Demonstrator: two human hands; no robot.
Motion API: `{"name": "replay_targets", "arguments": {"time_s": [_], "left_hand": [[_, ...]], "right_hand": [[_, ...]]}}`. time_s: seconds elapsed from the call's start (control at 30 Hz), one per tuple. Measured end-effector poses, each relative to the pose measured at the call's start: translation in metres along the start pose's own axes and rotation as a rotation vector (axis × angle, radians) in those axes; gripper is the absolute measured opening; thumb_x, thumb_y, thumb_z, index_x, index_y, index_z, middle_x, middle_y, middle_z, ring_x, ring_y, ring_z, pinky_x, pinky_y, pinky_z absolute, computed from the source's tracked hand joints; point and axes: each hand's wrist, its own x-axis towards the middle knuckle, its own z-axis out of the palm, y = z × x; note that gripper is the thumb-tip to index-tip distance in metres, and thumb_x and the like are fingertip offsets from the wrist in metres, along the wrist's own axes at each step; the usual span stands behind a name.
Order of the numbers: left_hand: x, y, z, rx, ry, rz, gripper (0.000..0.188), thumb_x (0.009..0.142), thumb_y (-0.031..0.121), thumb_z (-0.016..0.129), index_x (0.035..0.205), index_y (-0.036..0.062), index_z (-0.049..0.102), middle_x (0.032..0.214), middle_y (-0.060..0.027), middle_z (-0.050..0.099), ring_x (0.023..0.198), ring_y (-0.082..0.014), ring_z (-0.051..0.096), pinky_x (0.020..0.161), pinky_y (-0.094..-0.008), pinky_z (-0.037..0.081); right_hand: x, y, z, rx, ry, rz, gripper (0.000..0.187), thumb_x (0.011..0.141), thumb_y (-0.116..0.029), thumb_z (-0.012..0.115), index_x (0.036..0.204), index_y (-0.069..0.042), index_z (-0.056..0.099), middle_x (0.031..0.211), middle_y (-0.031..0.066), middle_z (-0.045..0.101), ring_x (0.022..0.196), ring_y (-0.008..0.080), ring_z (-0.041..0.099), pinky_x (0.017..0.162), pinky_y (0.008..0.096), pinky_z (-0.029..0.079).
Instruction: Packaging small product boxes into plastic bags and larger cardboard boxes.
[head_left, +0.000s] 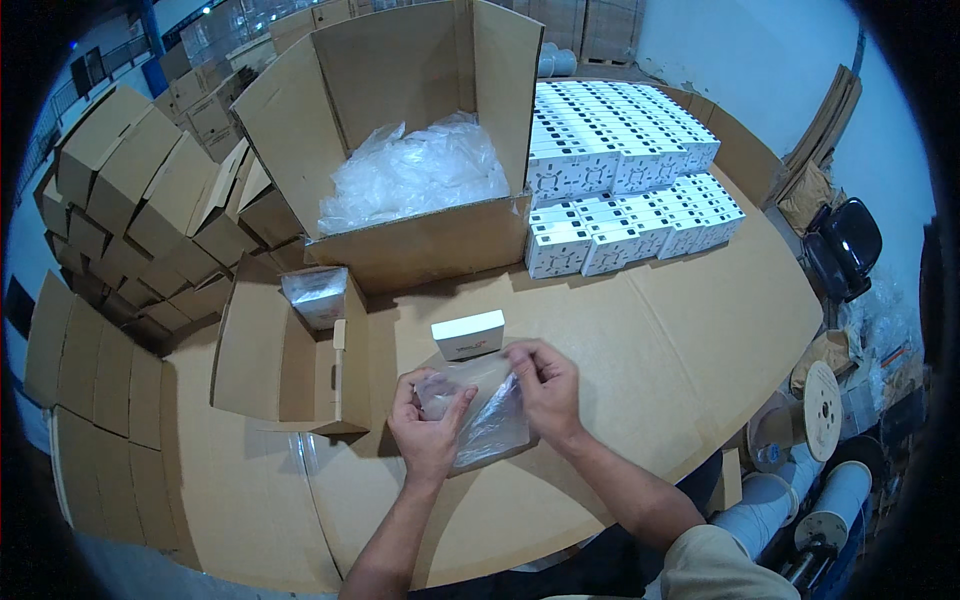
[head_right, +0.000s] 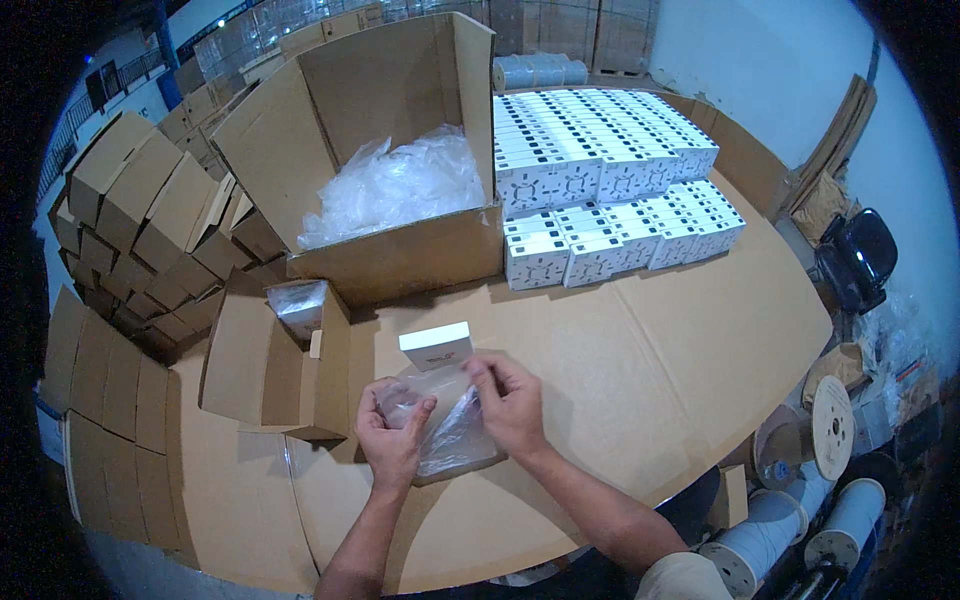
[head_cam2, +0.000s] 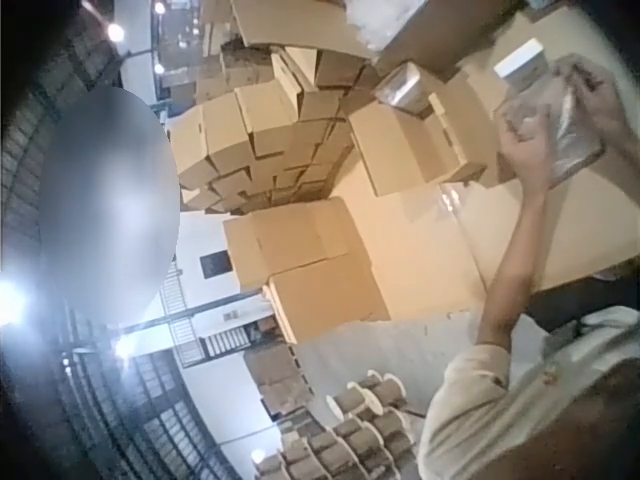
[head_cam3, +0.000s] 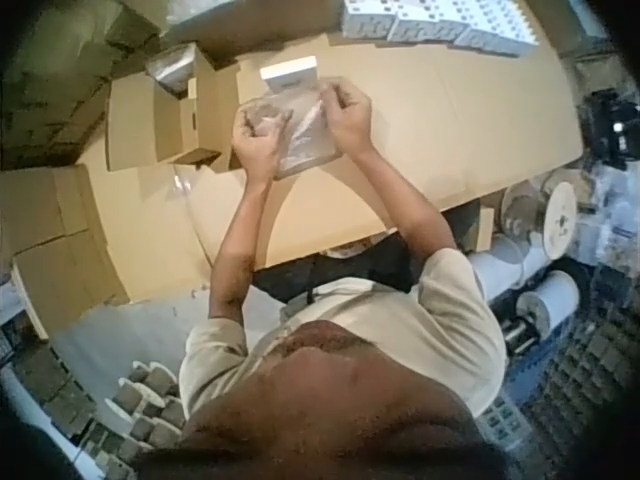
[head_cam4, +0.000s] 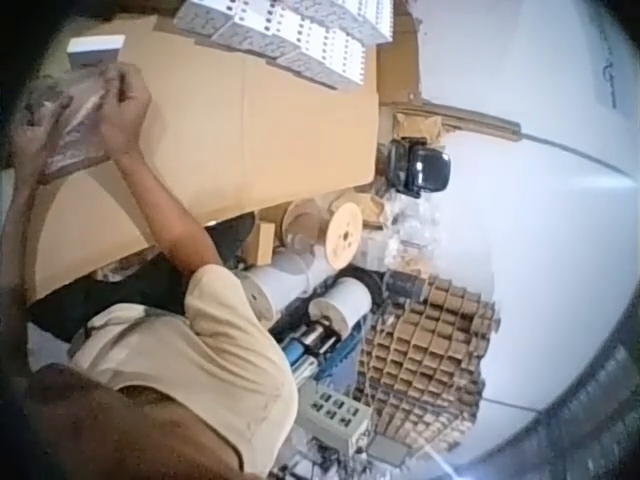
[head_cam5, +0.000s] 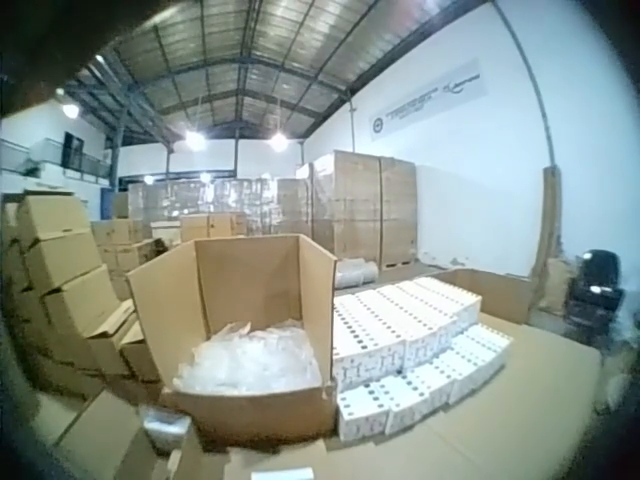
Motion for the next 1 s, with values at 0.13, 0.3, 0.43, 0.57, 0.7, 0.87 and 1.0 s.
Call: {"name": "replay_targets", "arguments": {"time_s": [0.13,0.3,0.43,0.57,0.7,0.87,1.0], "left_hand": [[0.001,0.001,-0.002,0.004,-0.015,-0.015,0.046,0.078,0.007,0.089,0.112,0.0023,0.058,0.100,-0.0065,0.066,0.091,-0.0130,0.067,0.077,-0.0266,0.056],[0.000,-0.003,0.002,-0.025,-0.056,-0.015,0.046,0.077,0.006,0.088,0.112,0.0023,0.057,0.099,-0.0074,0.068,0.090,-0.0143,0.069,0.075,-0.0272,0.058],[0.001,-0.003,0.001,0.002,-0.061,0.010,0.046,0.077,0.005,0.088,0.112,0.0024,0.058,0.099,-0.0085,0.070,0.091,-0.0163,0.071,0.075,-0.0278,0.059],[0.002,0.000,0.000,-0.030,-0.064,-0.066,0.046,0.078,0.007,0.088,0.113,0.0029,0.058,0.097,-0.0097,0.072,0.090,-0.0183,0.073,0.075,-0.0287,0.059],[0.006,-0.011,-0.004,0.146,-0.027,-0.096,0.047,0.078,0.011,0.088,0.115,0.0034,0.058,0.096,-0.0138,0.075,0.090,-0.0200,0.074,0.076,-0.0308,0.059],[0.007,-0.008,-0.004,0.188,-0.034,-0.105,0.047,0.079,0.013,0.087,0.114,0.0030,0.058,0.096,-0.0160,0.076,0.091,-0.0193,0.074,0.076,-0.0314,0.058],[0.006,-0.006,-0.004,0.223,-0.054,-0.057,0.047,0.078,0.012,0.088,0.113,0.0031,0.058,0.095,-0.0155,0.076,0.091,-0.0194,0.075,0.076,-0.0314,0.058]], "right_hand": [[0.012,-0.018,-0.015,-0.226,0.027,-0.345,0.017,0.091,-0.010,0.072,0.108,-0.006,0.072,0.112,0.0083,0.071,0.101,0.0178,0.066,0.082,0.0314,0.053],[0.014,-0.030,-0.018,-0.478,-0.116,-0.557,0.024,0.080,-0.007,0.079,0.104,-0.009,0.074,0.130,0.0100,0.065,0.122,0.0289,0.057,0.099,0.0404,0.048],[0.014,-0.024,-0.018,-0.483,-0.171,-0.562,0.020,0.077,-0.006,0.080,0.097,-0.009,0.076,0.133,0.0090,0.063,0.124,0.0297,0.054,0.100,0.0406,0.048],[0.013,-0.024,-0.018,-0.466,-0.173,-0.551,0.018,0.077,-0.005,0.081,0.093,-0.008,0.076,0.132,0.0085,0.064,0.122,0.0295,0.055,0.095,0.0399,0.050],[0.013,-0.024,-0.017,-0.488,-0.201,-0.580,0.019,0.075,-0.003,0.081,0.092,-0.008,0.075,0.127,0.0078,0.065,0.120,0.0290,0.055,0.091,0.0397,0.051],[0.014,-0.022,-0.023,-0.627,-0.255,-0.751,0.019,0.075,-0.003,0.081,0.091,-0.008,0.071,0.119,0.0070,0.067,0.114,0.0292,0.058,0.093,0.0413,0.049],[0.011,-0.033,-0.022,-0.796,-0.330,-0.848,0.019,0.077,-0.006,0.078,0.093,-0.006,0.069,0.106,0.0066,0.067,0.105,0.0273,0.061,0.093,0.0421,0.048]]}}
